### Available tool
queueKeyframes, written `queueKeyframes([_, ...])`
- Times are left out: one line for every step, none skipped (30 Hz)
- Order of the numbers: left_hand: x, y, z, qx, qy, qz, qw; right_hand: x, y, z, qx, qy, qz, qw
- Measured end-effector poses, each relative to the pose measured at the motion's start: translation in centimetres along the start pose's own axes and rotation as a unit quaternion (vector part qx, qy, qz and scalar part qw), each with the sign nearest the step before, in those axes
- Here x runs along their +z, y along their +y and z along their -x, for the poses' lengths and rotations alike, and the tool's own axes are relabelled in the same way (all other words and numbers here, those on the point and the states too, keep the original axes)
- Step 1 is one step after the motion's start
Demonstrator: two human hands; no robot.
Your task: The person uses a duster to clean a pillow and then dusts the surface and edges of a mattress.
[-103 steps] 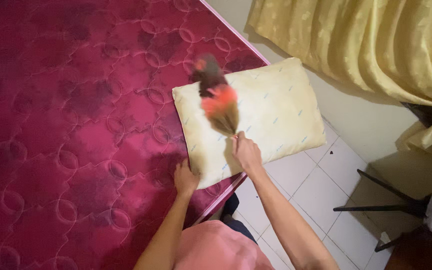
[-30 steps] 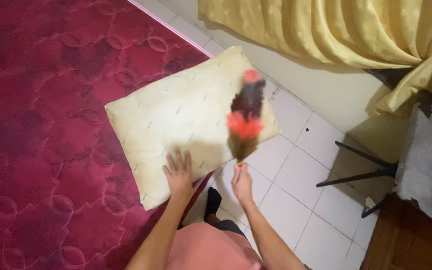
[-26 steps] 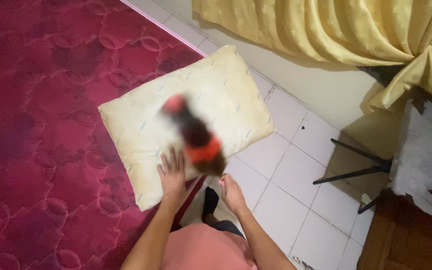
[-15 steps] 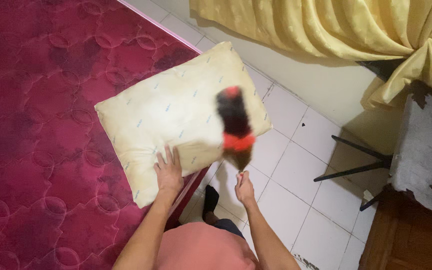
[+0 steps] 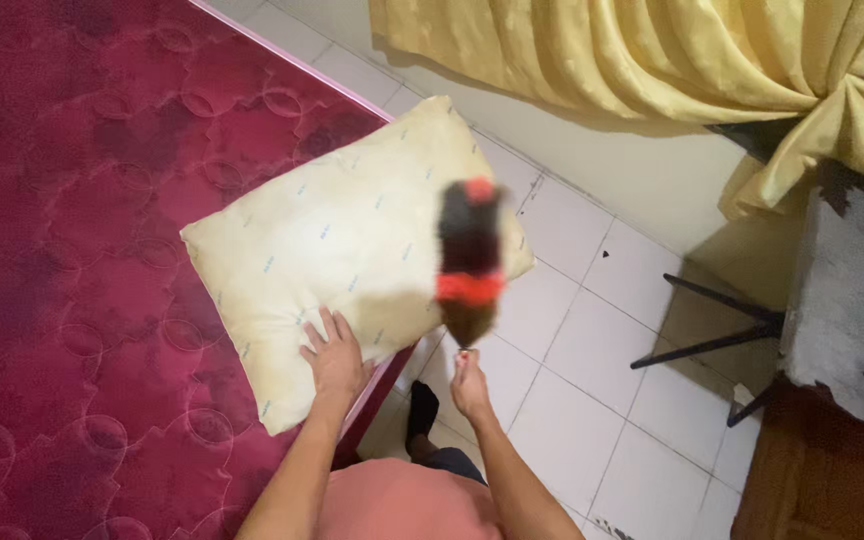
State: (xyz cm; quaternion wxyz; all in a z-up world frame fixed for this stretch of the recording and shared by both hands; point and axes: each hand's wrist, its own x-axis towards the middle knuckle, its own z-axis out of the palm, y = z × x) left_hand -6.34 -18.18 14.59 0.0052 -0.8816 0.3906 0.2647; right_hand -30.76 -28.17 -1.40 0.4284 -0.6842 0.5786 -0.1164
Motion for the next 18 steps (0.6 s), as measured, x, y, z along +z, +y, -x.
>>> queueKeyframes([0.1,0.0,-0.1,0.001,0.002,0.001,1.000,-0.3,0.4,-0.9,0.018,0.012,0.009,1.000])
queueKeyframes([0.1,0.0,-0.2,0.002,0.004,0.002,1.000,-1.1,0.8,-1.8,0.036,0.024,0.018,0.999])
queueKeyframes([0.1,0.0,-0.2,0.005,0.005,0.002,1.000,-2.0,1.0,-2.5,0.056,0.037,0.027,0.997])
queueKeyframes([0.0,-0.1,-0.1,0.002,0.005,0.009,1.000,-3.4,0.8,-3.4,0.064,0.047,0.022,0.997])
queueKeyframes([-0.2,-0.1,0.0,0.001,0.005,0.016,1.000,-4.7,0.1,-4.4,0.073,0.058,0.016,0.995])
queueKeyframes([-0.5,0.1,0.1,0.001,0.006,0.023,1.000,-5.5,-0.9,-4.9,0.089,0.104,0.037,0.990])
queueKeyframes([-0.8,0.4,0.2,-0.001,0.007,0.031,1.000,-6.7,-2.1,-5.2,0.104,0.150,0.058,0.981])
queueKeyframes([-1.0,0.7,0.3,-0.004,0.008,0.039,0.999,-7.8,-3.4,-5.0,0.119,0.196,0.079,0.970])
queueKeyframes([-1.3,1.0,0.3,-0.006,0.009,0.047,0.999,-8.4,-4.9,-4.6,0.091,0.203,0.068,0.972])
queueKeyframes([-1.6,1.3,0.1,0.019,0.033,0.052,0.998,-8.6,-6.4,-4.2,0.063,0.211,0.058,0.974])
queueKeyframes([-1.6,1.6,0.0,0.044,0.054,0.056,0.996,-8.7,-7.6,-3.7,0.036,0.219,0.048,0.974])
queueKeyframes([-1.5,1.8,-0.3,0.068,0.076,0.061,0.993,-8.6,-8.5,-3.4,0.020,0.198,0.066,0.978])
queueKeyframes([-1.3,2.0,-0.7,0.063,0.066,0.061,0.994,-8.4,-9.2,-3.1,0.002,0.175,0.083,0.981])
queueKeyframes([-1.2,2.2,-1.2,0.057,0.056,0.061,0.995,-8.3,-9.5,-2.9,-0.015,0.153,0.101,0.983])
queueKeyframes([-1.1,2.4,-1.9,0.051,0.047,0.061,0.996,-8.3,-9.5,-3.0,-0.008,0.124,0.128,0.984])
queueKeyframes([-0.9,2.4,-2.3,0.048,0.037,0.059,0.996,-8.3,-9.3,-3.2,-0.001,0.094,0.155,0.983])
queueKeyframes([-0.8,2.3,-2.6,0.043,0.028,0.057,0.997,-8.1,-8.8,-3.4,0.005,0.064,0.182,0.981])
queueKeyframes([-0.7,2.3,-2.8,0.038,0.020,0.055,0.998,-8.0,-8.3,-3.9,0.015,0.089,0.183,0.979])
